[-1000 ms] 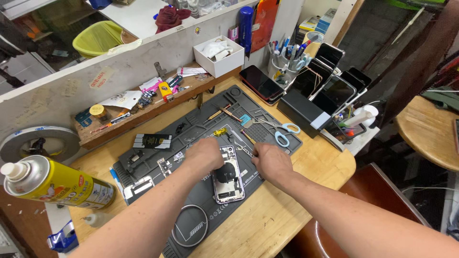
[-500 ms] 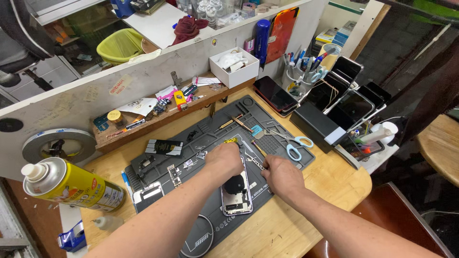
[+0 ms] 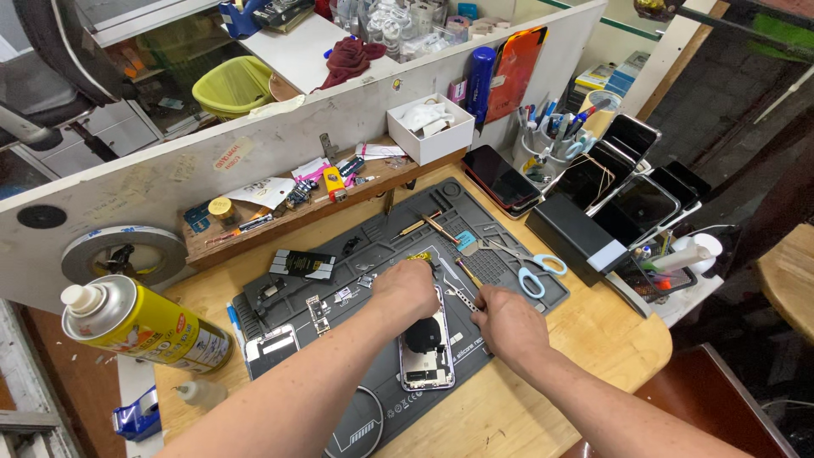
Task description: The person works on a disassembled smartphone, connecting internal ribbon cables and placing a circular component into the chassis. They then cut a piece of gray tape and apply it to secure internal parts, followed by wiping the interior with a tissue.
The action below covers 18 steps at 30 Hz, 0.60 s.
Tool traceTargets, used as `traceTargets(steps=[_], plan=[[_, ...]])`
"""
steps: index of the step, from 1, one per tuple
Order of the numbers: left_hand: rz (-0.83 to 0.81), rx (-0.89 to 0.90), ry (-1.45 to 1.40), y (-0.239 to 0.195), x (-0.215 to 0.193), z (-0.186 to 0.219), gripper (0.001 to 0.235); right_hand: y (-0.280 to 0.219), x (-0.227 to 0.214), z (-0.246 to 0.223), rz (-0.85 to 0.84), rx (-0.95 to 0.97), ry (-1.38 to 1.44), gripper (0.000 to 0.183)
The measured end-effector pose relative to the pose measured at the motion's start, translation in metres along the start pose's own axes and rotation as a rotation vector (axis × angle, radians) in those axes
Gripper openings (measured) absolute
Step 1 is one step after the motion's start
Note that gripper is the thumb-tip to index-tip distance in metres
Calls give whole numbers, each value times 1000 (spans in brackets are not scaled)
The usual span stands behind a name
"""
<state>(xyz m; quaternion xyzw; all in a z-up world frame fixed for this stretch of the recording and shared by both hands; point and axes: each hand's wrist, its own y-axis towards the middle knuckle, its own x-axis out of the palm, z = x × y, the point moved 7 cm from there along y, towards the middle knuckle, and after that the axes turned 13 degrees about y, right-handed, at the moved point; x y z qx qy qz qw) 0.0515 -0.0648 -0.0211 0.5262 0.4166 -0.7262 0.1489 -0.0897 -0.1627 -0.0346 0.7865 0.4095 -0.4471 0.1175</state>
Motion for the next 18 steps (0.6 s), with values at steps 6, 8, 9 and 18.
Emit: traceTargets(steps=[6,8,9,18], plan=[[0,5,11,-4,-3,-1,38,-2,-2,-4,-22,45,-5,25],[-14,3,22,-6,-4,-1,38,-3,-2,-5,-33,61,-7,24],[-21,1,25,-7,-4,-1,38,-3,-2,-6,-39,66,-9,23],[-6,-7,-1,-11,-1,-7,38,-6,-3,-6,-29,55,-17,23]])
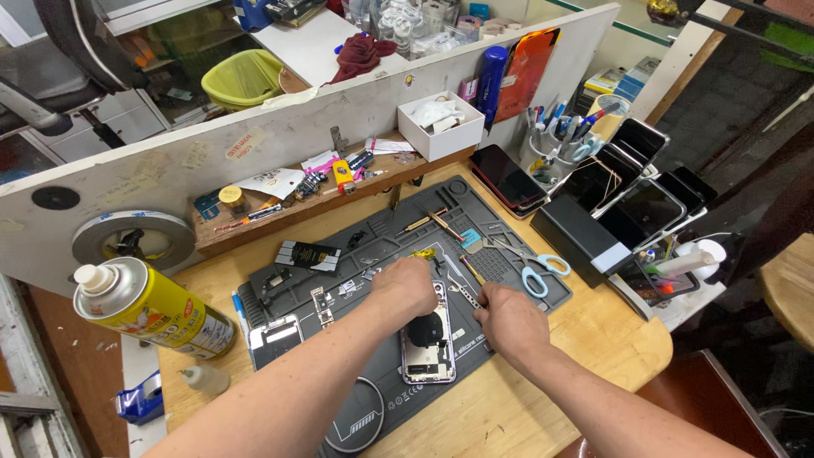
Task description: The person works on a disassembled smartphone, connecting internal ribbon cables and placing a circular component into the chassis. They then cut a piece of gray tape and apply it to secure internal parts, followed by wiping the interior with a tissue.
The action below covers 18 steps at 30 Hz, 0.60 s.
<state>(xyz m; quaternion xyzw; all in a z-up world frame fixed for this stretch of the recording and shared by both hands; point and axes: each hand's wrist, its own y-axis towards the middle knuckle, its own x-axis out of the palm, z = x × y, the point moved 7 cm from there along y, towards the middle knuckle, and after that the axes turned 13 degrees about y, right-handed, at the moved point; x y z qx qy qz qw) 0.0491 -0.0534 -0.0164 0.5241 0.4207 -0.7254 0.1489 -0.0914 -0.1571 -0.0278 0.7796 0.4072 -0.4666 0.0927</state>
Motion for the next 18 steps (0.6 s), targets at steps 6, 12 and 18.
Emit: traceTargets(steps=[6,12,18], plan=[[-26,-2,-3,0,4,-2,40,2,3,-2,-20,45,-11,23],[-24,-41,0,3,4,2,37,4,1,1,27,-39,28,24],[-26,-27,-16,0,2,2,37,3,1,3,4,12,7,24]])
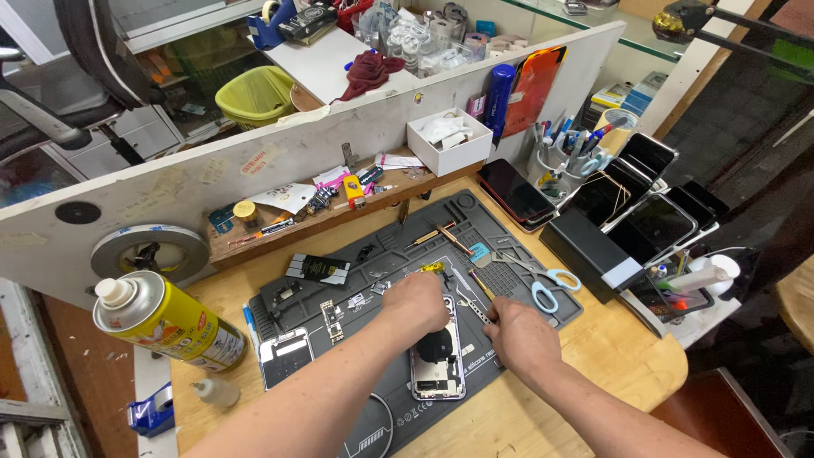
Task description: The person works on a disassembled smartphone, connecting internal ribbon cables and placing a circular component into the chassis. They then cut a piece of gray tape and apply it to secure internal parts, followed by wiping the interior with a tissue.
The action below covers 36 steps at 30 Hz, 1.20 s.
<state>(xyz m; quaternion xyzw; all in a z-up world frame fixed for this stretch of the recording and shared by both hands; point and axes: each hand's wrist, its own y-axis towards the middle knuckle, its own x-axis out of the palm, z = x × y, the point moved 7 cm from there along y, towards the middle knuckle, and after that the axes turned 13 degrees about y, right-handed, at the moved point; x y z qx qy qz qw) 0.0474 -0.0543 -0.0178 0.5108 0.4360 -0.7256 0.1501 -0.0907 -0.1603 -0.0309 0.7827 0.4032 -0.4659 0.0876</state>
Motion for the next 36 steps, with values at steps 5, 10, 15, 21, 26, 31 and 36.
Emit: traceTargets(steps=[5,10,15,21,26,31,36], plan=[[21,8,15,0,-4,-3,38,0,0,-3,-3,-18,8,22],[8,8,16,0,-4,-1,39,1,2,0,-9,-7,1,22],[5,1,0,-2,-3,0,38,0,1,0,1,-42,36,22],[13,-1,16,1,-3,-3,38,2,2,1,3,-10,27,22],[9,-14,10,3,-3,-3,39,0,1,2,10,-20,27,22],[43,-18,-15,-2,-13,-12,39,4,2,3,16,-50,12,22],[-16,-99,-73,-1,-13,-39,16,10,8,11,24,-43,37,19]])
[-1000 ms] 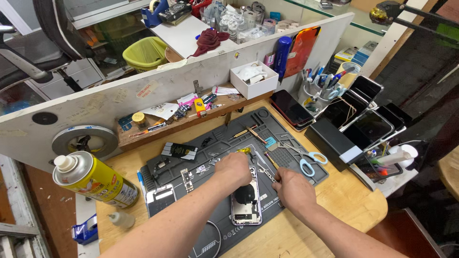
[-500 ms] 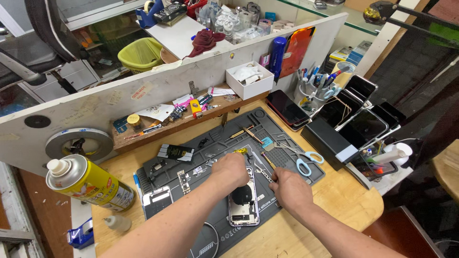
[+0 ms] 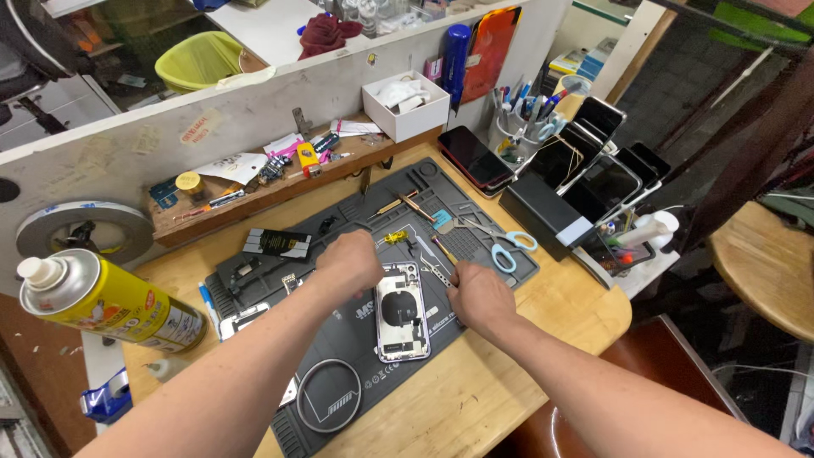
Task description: The person works on a disassembled smartphone, connecting internal ribbon cables and placing a circular component into the chassis. They then cut a piece of gray tape and apply it to secure internal parts, followed by wiping the interior with a tissue.
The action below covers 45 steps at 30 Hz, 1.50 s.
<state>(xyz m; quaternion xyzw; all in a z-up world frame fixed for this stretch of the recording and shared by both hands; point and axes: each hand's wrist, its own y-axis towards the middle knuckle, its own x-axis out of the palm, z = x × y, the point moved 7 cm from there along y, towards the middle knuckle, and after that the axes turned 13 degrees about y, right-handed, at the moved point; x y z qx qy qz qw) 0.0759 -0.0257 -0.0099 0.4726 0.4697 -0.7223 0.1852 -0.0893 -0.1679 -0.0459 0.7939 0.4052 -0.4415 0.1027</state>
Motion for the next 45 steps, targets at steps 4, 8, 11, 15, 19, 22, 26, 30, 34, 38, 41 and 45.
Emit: traceTargets(steps=[4,8,11,15,19,22,26,30,34,38,41,45], plan=[[-231,19,97,-2,25,-5,24,-2,2,2,-4,38,30,17],[-328,1,112,-2,45,-5,26,-4,1,3,-10,74,37,18],[-308,-28,63,3,51,-5,24,-6,2,2,-23,66,30,19],[-315,-66,6,7,57,-7,20,-6,0,1,-25,64,48,20],[-296,-52,-5,9,59,-9,22,-8,1,2,-25,76,51,20],[-284,-65,-54,11,59,-9,20,-8,-1,-1,-3,31,45,22],[-177,-56,-167,9,59,-13,20,-9,8,-6,-25,-50,121,24],[-90,-54,-359,4,64,-21,20,-8,30,-16,-137,-129,326,27],[-61,-22,-623,3,69,-26,17,-7,46,2,-230,253,623,25],[-154,38,-879,10,75,-19,18,-6,40,6,-211,270,751,27],[-256,87,-950,18,78,-13,21,-2,37,12,-168,330,804,26],[-358,166,-1049,28,80,0,21,6,39,14,-205,360,1080,21]])
